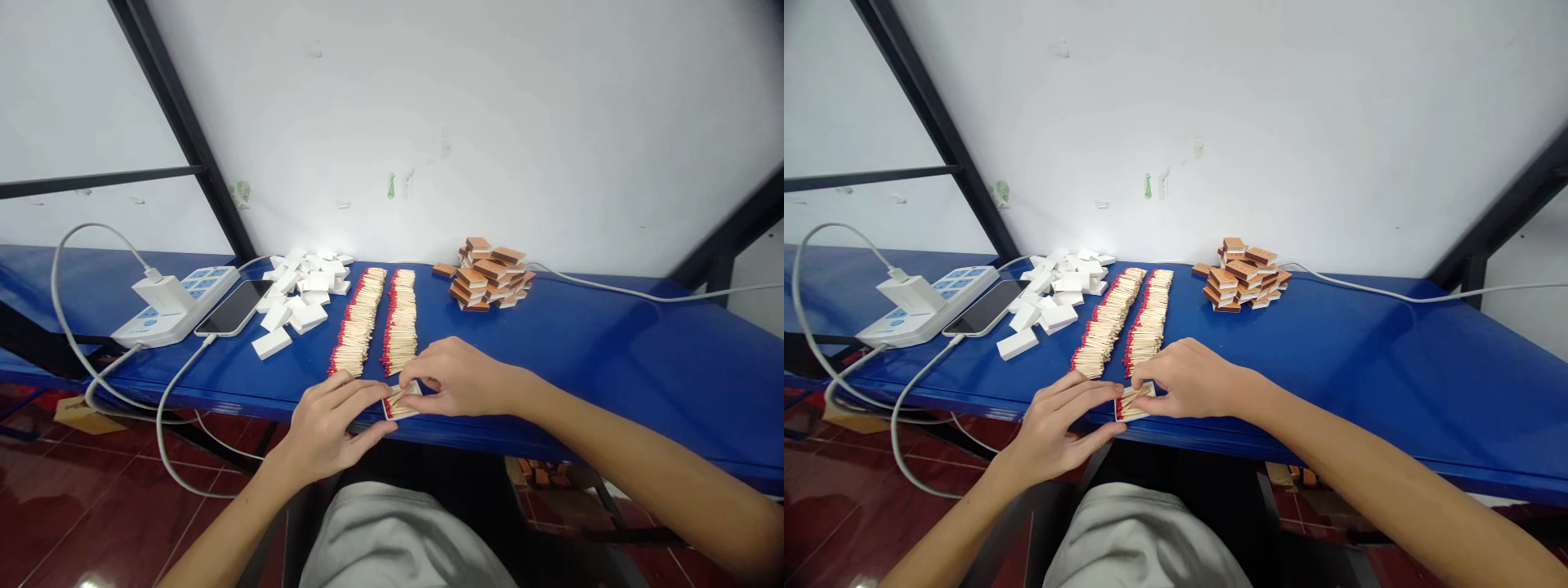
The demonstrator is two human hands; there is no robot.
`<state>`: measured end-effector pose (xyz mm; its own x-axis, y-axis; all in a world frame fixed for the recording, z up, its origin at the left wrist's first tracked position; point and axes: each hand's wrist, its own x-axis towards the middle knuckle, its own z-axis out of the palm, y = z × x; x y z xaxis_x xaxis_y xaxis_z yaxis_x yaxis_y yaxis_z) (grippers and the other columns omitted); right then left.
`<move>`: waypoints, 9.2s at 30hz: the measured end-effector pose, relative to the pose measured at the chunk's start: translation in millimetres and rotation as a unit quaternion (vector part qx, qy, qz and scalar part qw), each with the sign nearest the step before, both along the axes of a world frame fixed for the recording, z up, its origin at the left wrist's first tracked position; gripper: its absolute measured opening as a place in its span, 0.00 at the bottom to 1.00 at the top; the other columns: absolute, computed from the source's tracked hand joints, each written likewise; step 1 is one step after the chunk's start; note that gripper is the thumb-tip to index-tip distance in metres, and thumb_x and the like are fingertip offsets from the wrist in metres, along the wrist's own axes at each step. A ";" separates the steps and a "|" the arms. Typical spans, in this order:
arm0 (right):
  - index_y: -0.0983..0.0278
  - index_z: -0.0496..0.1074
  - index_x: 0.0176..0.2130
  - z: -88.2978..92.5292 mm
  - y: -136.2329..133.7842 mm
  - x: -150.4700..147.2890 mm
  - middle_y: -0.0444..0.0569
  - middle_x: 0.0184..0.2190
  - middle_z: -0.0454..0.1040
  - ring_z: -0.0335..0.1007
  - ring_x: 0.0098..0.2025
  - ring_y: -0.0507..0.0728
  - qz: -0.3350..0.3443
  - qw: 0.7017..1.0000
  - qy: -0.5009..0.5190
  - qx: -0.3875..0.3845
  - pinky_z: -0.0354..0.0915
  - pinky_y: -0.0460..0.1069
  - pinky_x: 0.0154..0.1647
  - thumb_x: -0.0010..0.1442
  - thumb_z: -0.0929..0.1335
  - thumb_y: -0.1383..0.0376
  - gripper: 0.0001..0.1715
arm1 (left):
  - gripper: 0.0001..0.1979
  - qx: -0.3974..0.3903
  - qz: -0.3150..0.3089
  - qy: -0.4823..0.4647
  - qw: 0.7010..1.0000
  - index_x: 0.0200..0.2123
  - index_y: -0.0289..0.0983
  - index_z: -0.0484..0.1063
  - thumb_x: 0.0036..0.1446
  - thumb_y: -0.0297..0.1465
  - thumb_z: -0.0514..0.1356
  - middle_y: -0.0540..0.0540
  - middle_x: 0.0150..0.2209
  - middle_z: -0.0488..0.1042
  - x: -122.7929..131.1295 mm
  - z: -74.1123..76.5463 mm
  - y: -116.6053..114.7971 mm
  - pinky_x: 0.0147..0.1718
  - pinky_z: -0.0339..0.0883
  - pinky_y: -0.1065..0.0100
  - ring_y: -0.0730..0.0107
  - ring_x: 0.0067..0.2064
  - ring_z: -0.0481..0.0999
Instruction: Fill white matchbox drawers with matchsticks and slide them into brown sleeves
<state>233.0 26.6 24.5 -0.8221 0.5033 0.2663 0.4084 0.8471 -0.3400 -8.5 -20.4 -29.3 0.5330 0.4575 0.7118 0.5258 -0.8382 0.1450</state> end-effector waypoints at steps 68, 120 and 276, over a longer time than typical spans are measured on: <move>0.66 0.77 0.39 -0.7 10.9 -2.7 0.46 0.31 0.78 0.68 0.30 0.50 -0.015 0.998 -0.035 -0.040 0.57 0.44 0.34 0.65 0.67 0.71 0.07 | 0.16 0.013 -0.017 0.016 1.000 0.47 0.38 0.74 0.54 0.29 0.65 0.45 0.40 0.82 -0.3 -1.8 -4.2 0.34 0.70 0.62 0.63 0.35 0.77; 0.64 0.75 0.32 3.0 5.7 0.1 0.43 0.25 0.71 0.60 0.27 0.50 -0.035 0.997 -0.067 0.024 0.46 0.47 0.29 0.65 0.67 0.64 0.10 | 0.14 0.022 -0.018 0.020 0.999 0.46 0.39 0.74 0.56 0.30 0.64 0.45 0.40 0.82 -2.1 1.6 -6.3 0.37 0.73 0.62 0.63 0.37 0.80; 0.65 0.73 0.30 -6.7 17.3 9.9 0.44 0.23 0.69 0.60 0.26 0.50 -0.023 0.998 0.046 0.044 0.50 0.47 0.31 0.61 0.63 0.68 0.11 | 0.18 0.005 -0.069 0.019 0.997 0.47 0.38 0.73 0.52 0.26 0.67 0.44 0.39 0.82 -2.6 -1.4 1.7 0.34 0.72 0.63 0.63 0.36 0.79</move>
<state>242.9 43.8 17.8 -0.7685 0.5111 0.3849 0.4181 0.8565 -0.3027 -11.1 -18.7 -30.7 0.6178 0.3701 0.6938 0.4102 -0.9044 0.1172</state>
